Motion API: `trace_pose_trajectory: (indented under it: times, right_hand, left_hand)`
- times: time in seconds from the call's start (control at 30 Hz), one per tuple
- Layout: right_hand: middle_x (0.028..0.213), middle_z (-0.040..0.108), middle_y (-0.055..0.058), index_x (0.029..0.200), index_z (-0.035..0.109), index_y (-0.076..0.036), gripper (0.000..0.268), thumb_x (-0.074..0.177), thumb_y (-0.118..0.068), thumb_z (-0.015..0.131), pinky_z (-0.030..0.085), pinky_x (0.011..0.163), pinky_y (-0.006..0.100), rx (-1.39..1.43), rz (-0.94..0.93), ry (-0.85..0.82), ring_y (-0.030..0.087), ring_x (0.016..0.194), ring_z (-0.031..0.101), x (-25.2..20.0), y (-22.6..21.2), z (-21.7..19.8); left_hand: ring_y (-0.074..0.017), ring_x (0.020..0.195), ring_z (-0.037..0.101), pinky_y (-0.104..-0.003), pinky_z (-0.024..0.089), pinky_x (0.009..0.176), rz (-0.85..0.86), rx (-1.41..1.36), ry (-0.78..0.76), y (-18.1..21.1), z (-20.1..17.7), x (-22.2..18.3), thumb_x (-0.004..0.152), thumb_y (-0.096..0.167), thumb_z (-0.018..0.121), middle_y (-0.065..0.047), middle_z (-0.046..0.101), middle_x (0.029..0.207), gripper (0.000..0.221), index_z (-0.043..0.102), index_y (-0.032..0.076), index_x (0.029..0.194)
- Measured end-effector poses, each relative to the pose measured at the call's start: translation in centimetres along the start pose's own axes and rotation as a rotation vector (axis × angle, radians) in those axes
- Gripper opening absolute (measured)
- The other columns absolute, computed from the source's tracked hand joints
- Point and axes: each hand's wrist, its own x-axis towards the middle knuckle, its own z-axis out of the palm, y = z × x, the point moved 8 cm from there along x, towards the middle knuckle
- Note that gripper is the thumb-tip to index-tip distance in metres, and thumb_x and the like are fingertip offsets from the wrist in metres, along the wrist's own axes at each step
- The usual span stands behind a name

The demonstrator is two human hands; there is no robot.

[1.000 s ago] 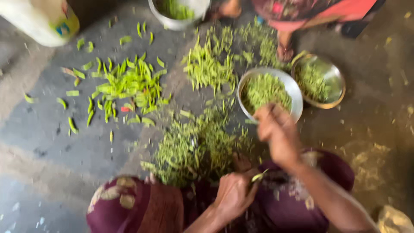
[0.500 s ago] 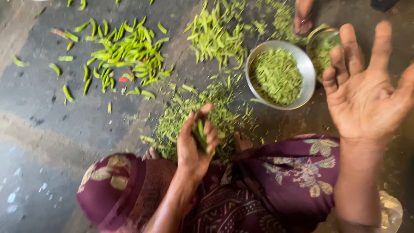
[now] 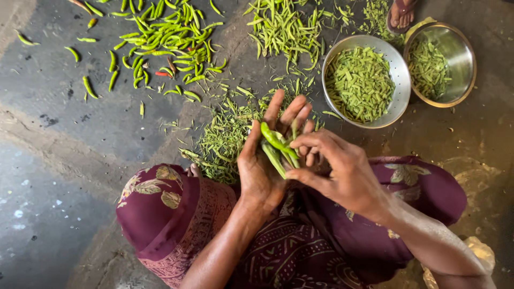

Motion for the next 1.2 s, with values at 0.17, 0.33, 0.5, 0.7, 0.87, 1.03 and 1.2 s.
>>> trace_pose_trajectory:
  times: [0.17, 0.33, 0.5, 0.7, 0.87, 1.03, 1.2]
  right_hand:
    - [0.106, 0.072, 0.009, 0.111, 0.073, -0.005, 0.03, 0.085, -0.017, 0.083, 0.058, 0.081, 0.03, -0.064, -0.11, 0.107, 0.016, 0.096, 0.071, -0.2, -0.6, 0.0]
    - [0.102, 0.076, 0.006, 0.108, 0.074, -0.006, 0.016, 0.093, -0.012, 0.077, 0.059, 0.077, 0.029, -0.029, -0.007, 0.132, 0.013, 0.089, 0.075, -0.1, 1.4, -2.1]
    - [0.095, 0.076, 0.006, 0.103, 0.076, -0.008, 0.019, 0.09, -0.02, 0.079, 0.059, 0.061, 0.025, -0.054, 0.004, 0.026, 0.011, 0.077, 0.073, 0.8, 1.0, -0.2]
    - [0.098, 0.078, 0.006, 0.104, 0.074, -0.005, 0.015, 0.096, -0.019, 0.073, 0.057, 0.065, 0.023, 0.125, 0.204, 0.052, 0.009, 0.076, 0.07, 0.4, 4.0, -2.5]
    - [0.099, 0.079, 0.005, 0.107, 0.072, -0.004, 0.015, 0.098, -0.016, 0.072, 0.059, 0.077, 0.021, 0.182, 0.149, 0.094, 0.009, 0.086, 0.075, -0.6, 5.0, -3.3]
    - [0.119, 0.075, 0.009, 0.117, 0.064, -0.015, 0.016, 0.101, -0.014, 0.067, 0.057, 0.103, 0.035, 0.243, -0.028, 0.108, 0.016, 0.087, 0.077, 0.7, 1.9, -2.5]
    - [0.129, 0.068, 0.02, 0.138, 0.059, -0.022, 0.057, 0.084, -0.029, 0.076, 0.052, 0.105, 0.044, 1.406, 0.143, 0.228, 0.03, 0.112, 0.07, 2.7, -0.2, -7.4]
  left_hand:
    - [-0.0312, 0.147, 0.043, -0.045, 0.034, 0.126, -0.04, 0.06, -0.003, -0.7, -0.4, 0.1, 0.111, 0.043, 0.037, -0.019, 0.044, 0.16, 0.066, 0.027, 0.007, 0.166]
    - [-0.0297, 0.147, 0.043, -0.045, 0.035, 0.124, -0.096, 0.022, 0.0, -1.3, -0.5, 0.0, 0.11, 0.043, 0.038, -0.017, 0.044, 0.159, 0.066, 0.027, 0.009, 0.166]
    - [-0.0275, 0.148, 0.042, -0.044, 0.039, 0.119, -0.118, 0.179, 0.025, -1.5, -0.8, -0.3, 0.107, 0.041, 0.043, -0.015, 0.043, 0.16, 0.066, 0.026, 0.016, 0.165]
    - [-0.0326, 0.144, 0.042, -0.046, 0.038, 0.119, -0.134, 0.059, -0.017, -2.3, -0.9, -0.3, 0.109, 0.042, 0.044, -0.017, 0.042, 0.16, 0.068, 0.025, 0.014, 0.167]
    - [-0.0326, 0.149, 0.043, -0.044, 0.036, 0.125, -0.103, 0.019, -0.027, -1.7, -0.9, -0.3, 0.109, 0.044, 0.044, -0.019, 0.042, 0.161, 0.07, 0.024, 0.011, 0.168]
    - [-0.0325, 0.147, 0.042, -0.045, 0.036, 0.121, -0.119, -0.029, -0.04, -1.9, -0.8, -0.4, 0.111, 0.044, 0.04, -0.019, 0.041, 0.16, 0.067, 0.026, 0.012, 0.168]
    - [-0.03, 0.144, 0.046, -0.043, 0.041, 0.12, -0.129, -0.026, -0.014, -2.0, -1.2, -0.3, 0.109, 0.043, 0.04, -0.018, 0.044, 0.159, 0.065, 0.028, 0.013, 0.165]
